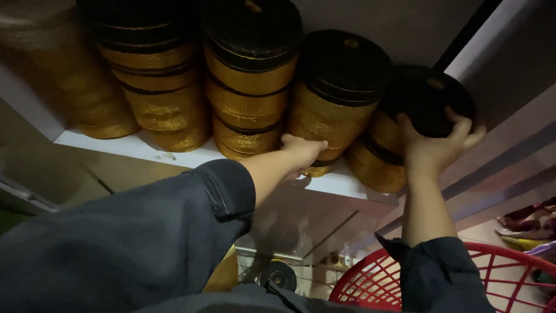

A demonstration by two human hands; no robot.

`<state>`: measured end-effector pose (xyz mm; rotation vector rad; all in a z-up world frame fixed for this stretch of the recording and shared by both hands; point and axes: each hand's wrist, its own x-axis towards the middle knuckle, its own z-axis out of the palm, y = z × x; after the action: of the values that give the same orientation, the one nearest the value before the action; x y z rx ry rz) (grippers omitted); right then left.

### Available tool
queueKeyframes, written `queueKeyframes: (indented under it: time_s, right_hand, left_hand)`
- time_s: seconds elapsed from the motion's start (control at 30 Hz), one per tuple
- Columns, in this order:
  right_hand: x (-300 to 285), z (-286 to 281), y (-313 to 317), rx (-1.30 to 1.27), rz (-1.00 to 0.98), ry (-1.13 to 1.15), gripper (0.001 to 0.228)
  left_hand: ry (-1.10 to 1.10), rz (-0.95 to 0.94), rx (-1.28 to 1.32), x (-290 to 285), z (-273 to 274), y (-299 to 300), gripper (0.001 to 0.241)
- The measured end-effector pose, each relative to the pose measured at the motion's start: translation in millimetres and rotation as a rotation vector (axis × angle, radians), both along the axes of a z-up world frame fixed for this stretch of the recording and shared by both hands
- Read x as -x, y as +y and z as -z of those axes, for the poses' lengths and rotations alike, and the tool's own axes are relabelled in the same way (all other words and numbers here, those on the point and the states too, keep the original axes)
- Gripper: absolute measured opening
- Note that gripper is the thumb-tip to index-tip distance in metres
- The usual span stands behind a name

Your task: Organizing and stacking traditional gold and black hats on a storage shelf.

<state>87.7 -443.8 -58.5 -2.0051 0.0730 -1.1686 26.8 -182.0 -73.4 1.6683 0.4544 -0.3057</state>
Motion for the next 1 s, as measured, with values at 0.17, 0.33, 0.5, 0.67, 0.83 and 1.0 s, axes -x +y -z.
queueKeyframes:
  time_s: [0.17,0.33,0.5,0.67,0.83,1.0]
  right_hand:
    - [25.8,-6.7,5.0,0.079,-0.021,-0.048,0.073]
    - [22.8,-6.5,-5.9,0.077,-0.038,-0.037,0.068]
    - [25.6,-7.5,-4.2,0.112,-0.027,-0.017,0.067]
    - [44.1,-8.5,11.7,0.099,-0.010,-0.008,0.069]
    - [54.2,-6.6,11.2,0.100,-0.006,0.063,0.088]
    - [64.5,15.8,0.2,0.138,-0.083,0.084,0.123]
  left_hand:
    - [-0.002,0.287,0.085,-21.2,9.4,-7.2,0.067]
    - [0.003,0.424,0.146,-6.1,2.7,-15.9,0.066]
    - [0.055,0.425,0.074,7.1,-9.5,-21.3,0.075]
    - [0.001,0.437,-0.022,-7.3,5.5,-21.6,0.076]
    - [-0.197,0.234,-0.418,25.1,-32.4,-16.8,0.067]
    - [-0.810,-0.197,-0.767,50.8,-57.4,-0.3,0.084]
